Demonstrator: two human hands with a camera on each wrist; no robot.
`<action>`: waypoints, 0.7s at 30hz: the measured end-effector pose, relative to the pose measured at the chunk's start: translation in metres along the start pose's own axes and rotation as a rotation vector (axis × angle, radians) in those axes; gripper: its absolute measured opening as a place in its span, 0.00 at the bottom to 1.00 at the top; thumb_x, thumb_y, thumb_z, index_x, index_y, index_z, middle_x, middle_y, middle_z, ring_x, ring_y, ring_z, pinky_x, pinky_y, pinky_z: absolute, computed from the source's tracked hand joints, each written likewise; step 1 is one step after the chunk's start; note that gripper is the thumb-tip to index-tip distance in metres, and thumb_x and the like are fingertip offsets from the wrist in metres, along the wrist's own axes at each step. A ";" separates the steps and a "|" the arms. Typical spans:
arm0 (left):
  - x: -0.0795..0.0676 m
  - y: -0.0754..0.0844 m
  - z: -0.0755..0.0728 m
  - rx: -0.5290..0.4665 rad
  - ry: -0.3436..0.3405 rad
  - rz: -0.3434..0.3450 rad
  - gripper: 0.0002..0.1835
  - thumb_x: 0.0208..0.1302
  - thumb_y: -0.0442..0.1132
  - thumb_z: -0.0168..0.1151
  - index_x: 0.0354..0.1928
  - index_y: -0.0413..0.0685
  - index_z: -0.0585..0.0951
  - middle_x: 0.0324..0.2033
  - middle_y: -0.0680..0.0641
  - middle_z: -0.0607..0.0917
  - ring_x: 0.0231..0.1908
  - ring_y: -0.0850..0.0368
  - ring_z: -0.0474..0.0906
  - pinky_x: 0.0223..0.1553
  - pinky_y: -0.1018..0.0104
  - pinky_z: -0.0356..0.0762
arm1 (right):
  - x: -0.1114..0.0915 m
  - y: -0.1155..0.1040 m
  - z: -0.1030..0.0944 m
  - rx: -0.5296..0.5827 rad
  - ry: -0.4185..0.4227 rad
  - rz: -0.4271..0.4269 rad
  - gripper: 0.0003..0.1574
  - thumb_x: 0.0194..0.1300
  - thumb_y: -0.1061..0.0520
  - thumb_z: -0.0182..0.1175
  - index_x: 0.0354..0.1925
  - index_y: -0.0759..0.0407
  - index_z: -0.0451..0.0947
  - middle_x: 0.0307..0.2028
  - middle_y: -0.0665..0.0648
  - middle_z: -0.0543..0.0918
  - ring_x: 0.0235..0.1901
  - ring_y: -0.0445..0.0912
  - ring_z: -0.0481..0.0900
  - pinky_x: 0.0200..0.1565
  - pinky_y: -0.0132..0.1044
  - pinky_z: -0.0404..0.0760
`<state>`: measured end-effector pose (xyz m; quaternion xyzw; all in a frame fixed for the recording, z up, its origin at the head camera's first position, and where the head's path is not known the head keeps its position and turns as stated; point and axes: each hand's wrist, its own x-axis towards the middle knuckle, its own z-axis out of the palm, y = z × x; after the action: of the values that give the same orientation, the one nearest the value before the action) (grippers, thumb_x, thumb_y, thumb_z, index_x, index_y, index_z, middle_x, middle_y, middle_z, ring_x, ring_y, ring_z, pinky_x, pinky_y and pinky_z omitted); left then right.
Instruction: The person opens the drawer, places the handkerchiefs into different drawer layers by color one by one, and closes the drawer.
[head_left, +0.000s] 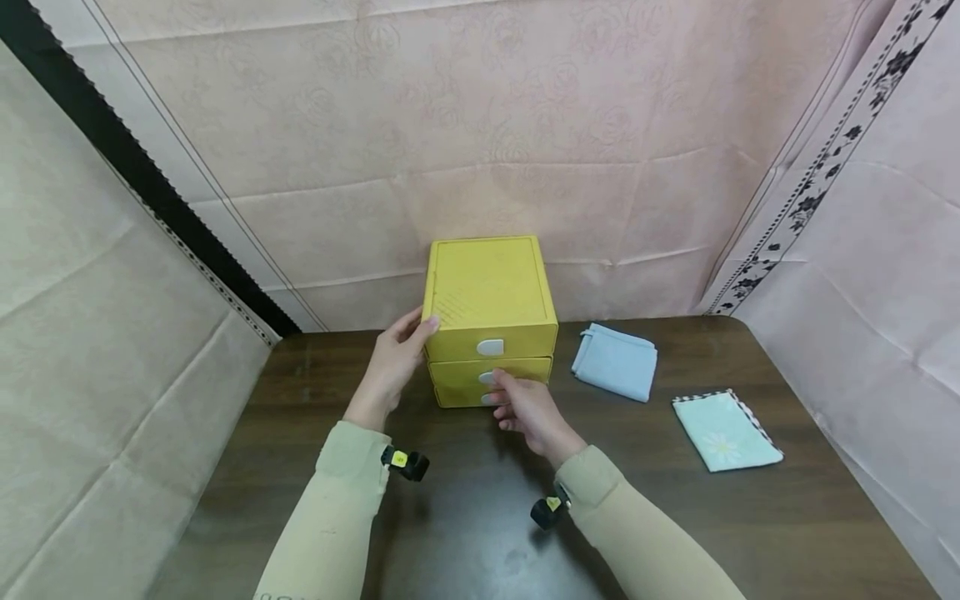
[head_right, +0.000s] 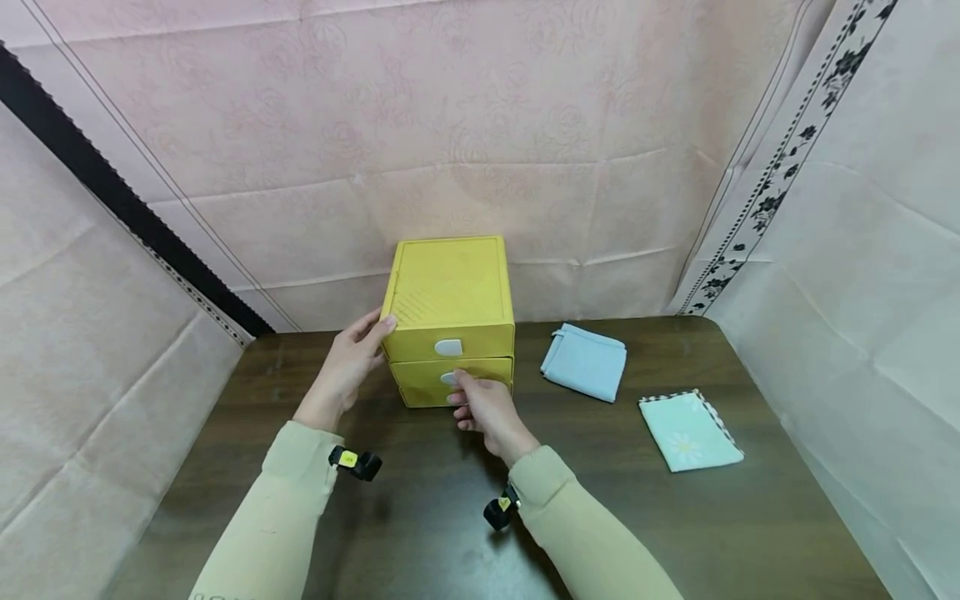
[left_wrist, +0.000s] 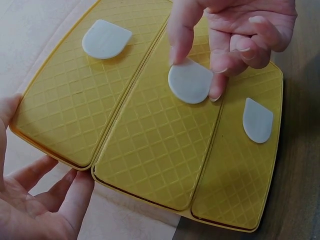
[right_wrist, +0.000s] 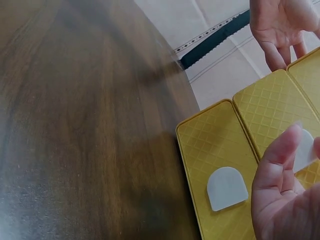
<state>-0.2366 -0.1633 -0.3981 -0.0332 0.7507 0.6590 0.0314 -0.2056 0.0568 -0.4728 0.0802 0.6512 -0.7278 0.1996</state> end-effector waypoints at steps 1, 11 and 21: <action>0.000 0.000 0.000 0.001 0.000 0.000 0.38 0.56 0.68 0.63 0.68 0.67 0.69 0.64 0.52 0.70 0.60 0.55 0.70 0.61 0.52 0.70 | -0.001 0.000 0.000 -0.006 -0.004 -0.002 0.38 0.65 0.34 0.58 0.54 0.65 0.77 0.42 0.61 0.80 0.29 0.45 0.75 0.30 0.34 0.80; 0.000 0.001 0.000 -0.005 0.002 0.005 0.40 0.54 0.68 0.64 0.68 0.66 0.69 0.64 0.52 0.70 0.59 0.56 0.71 0.59 0.56 0.72 | -0.017 0.007 -0.001 -0.033 -0.016 -0.012 0.40 0.64 0.32 0.58 0.54 0.66 0.77 0.38 0.58 0.80 0.29 0.46 0.75 0.31 0.35 0.80; 0.000 0.001 0.001 -0.013 0.000 -0.012 0.39 0.55 0.67 0.64 0.68 0.66 0.69 0.64 0.52 0.70 0.59 0.55 0.70 0.59 0.58 0.72 | -0.028 0.016 -0.002 -0.054 -0.025 -0.030 0.37 0.63 0.31 0.58 0.49 0.62 0.80 0.37 0.58 0.80 0.29 0.47 0.76 0.30 0.36 0.81</action>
<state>-0.2371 -0.1627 -0.3975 -0.0375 0.7462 0.6637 0.0351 -0.1742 0.0624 -0.4775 0.0559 0.6691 -0.7139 0.1991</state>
